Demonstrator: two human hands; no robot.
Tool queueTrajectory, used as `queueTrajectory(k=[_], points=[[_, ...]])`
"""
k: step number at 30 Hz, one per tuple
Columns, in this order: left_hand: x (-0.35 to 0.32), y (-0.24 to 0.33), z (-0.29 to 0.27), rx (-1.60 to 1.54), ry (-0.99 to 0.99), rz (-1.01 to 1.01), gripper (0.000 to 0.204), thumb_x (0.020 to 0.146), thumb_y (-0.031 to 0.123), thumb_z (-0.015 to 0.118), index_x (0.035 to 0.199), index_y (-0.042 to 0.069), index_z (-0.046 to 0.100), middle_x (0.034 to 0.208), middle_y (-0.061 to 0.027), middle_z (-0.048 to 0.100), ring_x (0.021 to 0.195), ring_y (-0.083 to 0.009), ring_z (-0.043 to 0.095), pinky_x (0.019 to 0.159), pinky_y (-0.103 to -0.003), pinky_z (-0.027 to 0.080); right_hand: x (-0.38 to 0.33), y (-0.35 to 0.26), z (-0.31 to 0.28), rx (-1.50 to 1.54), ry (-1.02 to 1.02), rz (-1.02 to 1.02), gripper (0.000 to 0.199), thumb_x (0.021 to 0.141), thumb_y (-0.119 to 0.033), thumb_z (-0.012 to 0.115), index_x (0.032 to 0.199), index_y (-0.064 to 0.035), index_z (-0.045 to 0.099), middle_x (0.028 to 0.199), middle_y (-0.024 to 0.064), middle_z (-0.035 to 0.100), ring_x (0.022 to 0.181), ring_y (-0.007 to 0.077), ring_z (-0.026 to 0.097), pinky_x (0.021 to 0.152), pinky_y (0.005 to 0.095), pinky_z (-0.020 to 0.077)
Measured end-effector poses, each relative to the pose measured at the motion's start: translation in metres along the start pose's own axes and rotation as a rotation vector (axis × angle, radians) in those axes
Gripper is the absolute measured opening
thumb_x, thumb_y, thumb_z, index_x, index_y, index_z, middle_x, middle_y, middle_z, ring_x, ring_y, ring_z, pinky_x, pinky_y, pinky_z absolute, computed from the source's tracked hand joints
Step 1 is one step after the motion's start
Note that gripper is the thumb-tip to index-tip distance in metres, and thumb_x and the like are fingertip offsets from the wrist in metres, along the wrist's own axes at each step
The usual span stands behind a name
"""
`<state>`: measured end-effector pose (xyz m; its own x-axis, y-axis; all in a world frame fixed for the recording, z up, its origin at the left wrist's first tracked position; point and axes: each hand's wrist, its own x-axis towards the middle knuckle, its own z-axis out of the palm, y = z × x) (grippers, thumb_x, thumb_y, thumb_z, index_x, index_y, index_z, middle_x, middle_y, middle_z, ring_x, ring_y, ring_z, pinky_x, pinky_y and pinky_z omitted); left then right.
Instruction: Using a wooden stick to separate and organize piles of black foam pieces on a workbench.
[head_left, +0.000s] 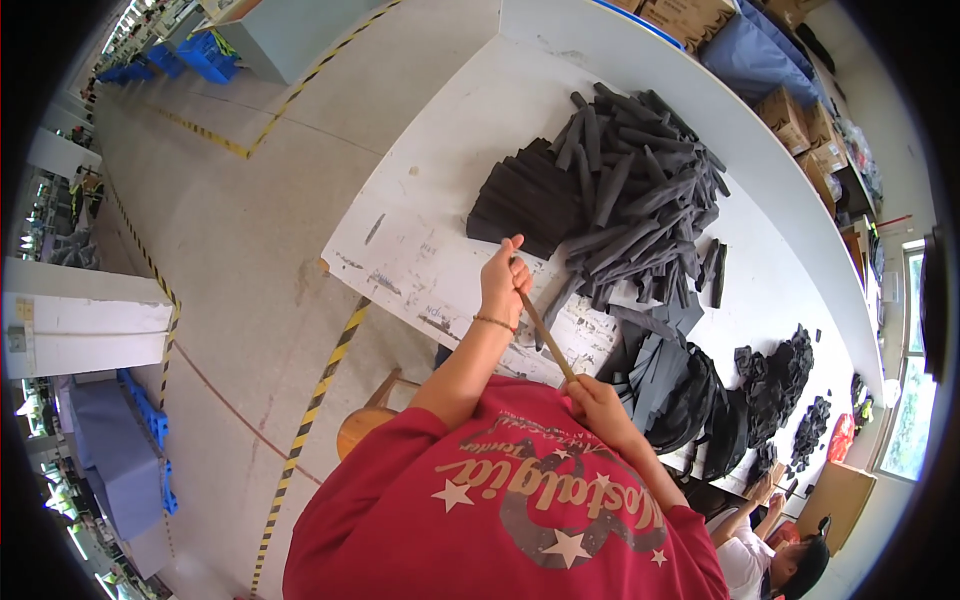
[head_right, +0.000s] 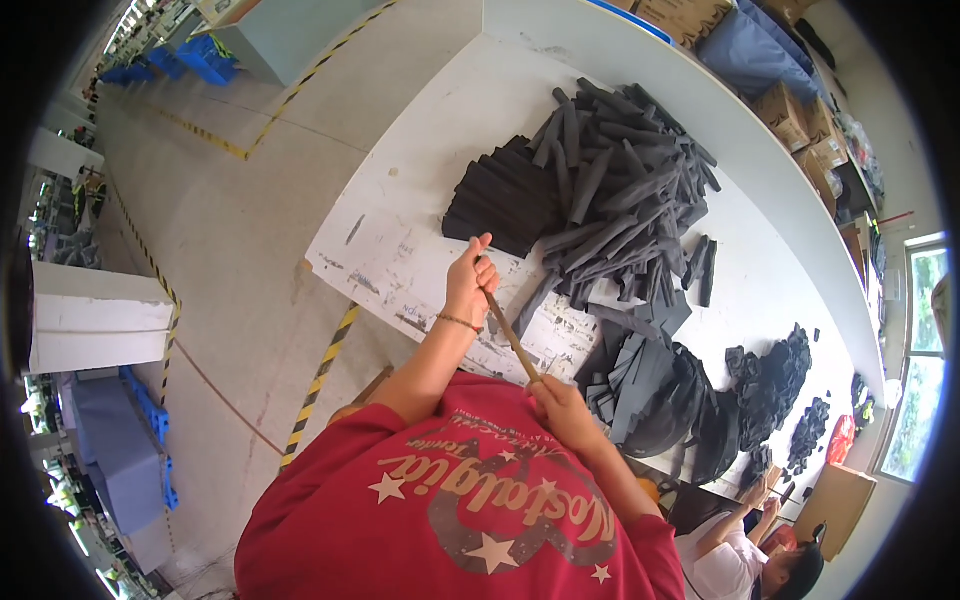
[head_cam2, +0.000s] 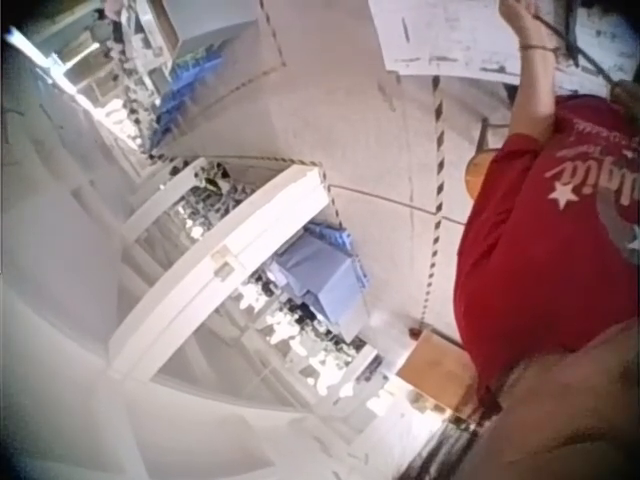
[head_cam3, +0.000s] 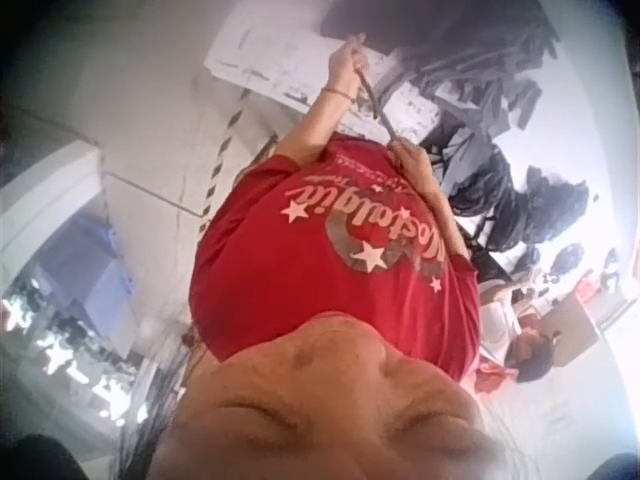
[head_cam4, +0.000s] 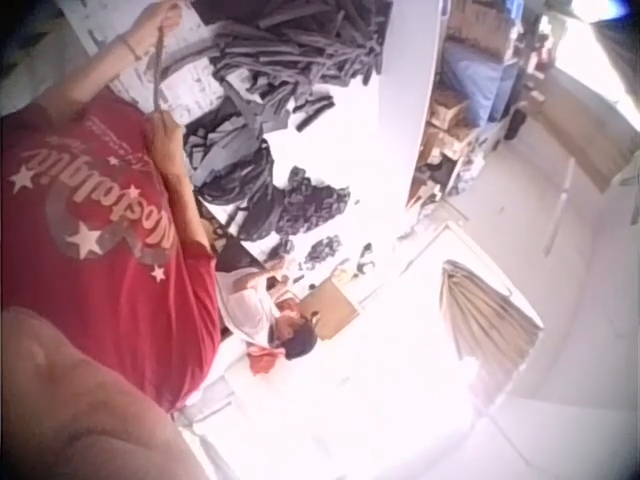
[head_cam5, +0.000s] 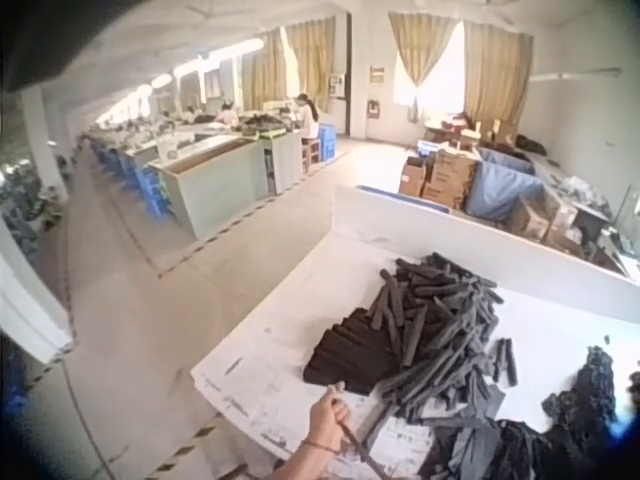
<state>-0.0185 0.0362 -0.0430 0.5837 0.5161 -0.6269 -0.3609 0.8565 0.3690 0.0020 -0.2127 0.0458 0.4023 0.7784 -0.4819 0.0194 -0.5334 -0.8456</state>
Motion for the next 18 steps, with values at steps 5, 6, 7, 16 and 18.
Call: queueTrajectory(k=[5, 6, 7, 16, 18], points=[[0.008, 0.012, 0.001, -0.027, -0.102, 0.015, 0.028, 0.100, 0.034, 0.045, 0.107, 0.010, 0.057, 0.052, 0.0068, 0.031, 0.041, -0.0068, 0.025, 0.041, -0.024, 0.022, -0.010, 0.000, -0.008, 0.368, -0.176, 0.241, 0.017, 0.096, -0.018, 0.051, 0.096, -0.0014, 0.055, 0.063, 0.0188, 0.057, 0.058, 0.0353, 0.058, 0.053, 0.0374, 0.0443], [0.009, 0.009, 0.005, -0.038, -0.074, -0.013, 0.027, 0.100, 0.034, 0.046, 0.107, 0.010, 0.058, 0.052, 0.0073, 0.031, 0.040, -0.0067, 0.025, 0.041, -0.024, 0.023, -0.017, -0.007, -0.003, 0.009, -0.010, 0.049, 0.018, 0.097, -0.016, 0.049, 0.095, -0.0003, 0.056, 0.062, 0.0110, 0.054, 0.054, 0.0239, 0.052, 0.051, 0.0327, 0.0406], [0.009, 0.006, 0.008, -0.048, -0.046, -0.042, 0.027, 0.099, 0.034, 0.047, 0.107, 0.011, 0.058, 0.052, 0.0077, 0.031, 0.040, -0.0065, 0.026, 0.040, -0.024, 0.024, -0.021, -0.011, 0.000, -0.349, 0.157, -0.144, 0.019, 0.098, -0.015, 0.047, 0.095, 0.0007, 0.057, 0.061, 0.0032, 0.051, 0.051, 0.0126, 0.047, 0.049, 0.0279, 0.0369], [0.028, 0.052, -0.007, -0.258, 0.339, 0.321, 0.047, 0.092, 0.053, 0.052, 0.105, 0.008, 0.053, 0.053, 0.0025, 0.033, 0.043, -0.0166, 0.041, 0.051, -0.031, 0.045, -0.035, -0.020, -0.022, 0.083, 0.106, 0.171, 0.019, 0.097, -0.016, 0.050, 0.092, -0.0008, 0.060, 0.058, 0.0021, 0.046, 0.054, 0.0096, 0.044, 0.052, 0.0269, 0.0368], [-0.009, 0.030, 0.009, 0.005, 0.218, 0.034, 0.048, 0.091, 0.055, 0.053, 0.102, 0.008, 0.054, 0.052, 0.0011, 0.032, 0.046, -0.0217, 0.045, 0.059, -0.034, 0.051, -0.026, -0.017, -0.020, 0.057, 0.106, 0.147, 0.020, 0.097, -0.017, 0.049, 0.092, -0.0008, 0.060, 0.058, 0.0017, 0.045, 0.054, 0.0090, 0.042, 0.052, 0.0267, 0.0363]])
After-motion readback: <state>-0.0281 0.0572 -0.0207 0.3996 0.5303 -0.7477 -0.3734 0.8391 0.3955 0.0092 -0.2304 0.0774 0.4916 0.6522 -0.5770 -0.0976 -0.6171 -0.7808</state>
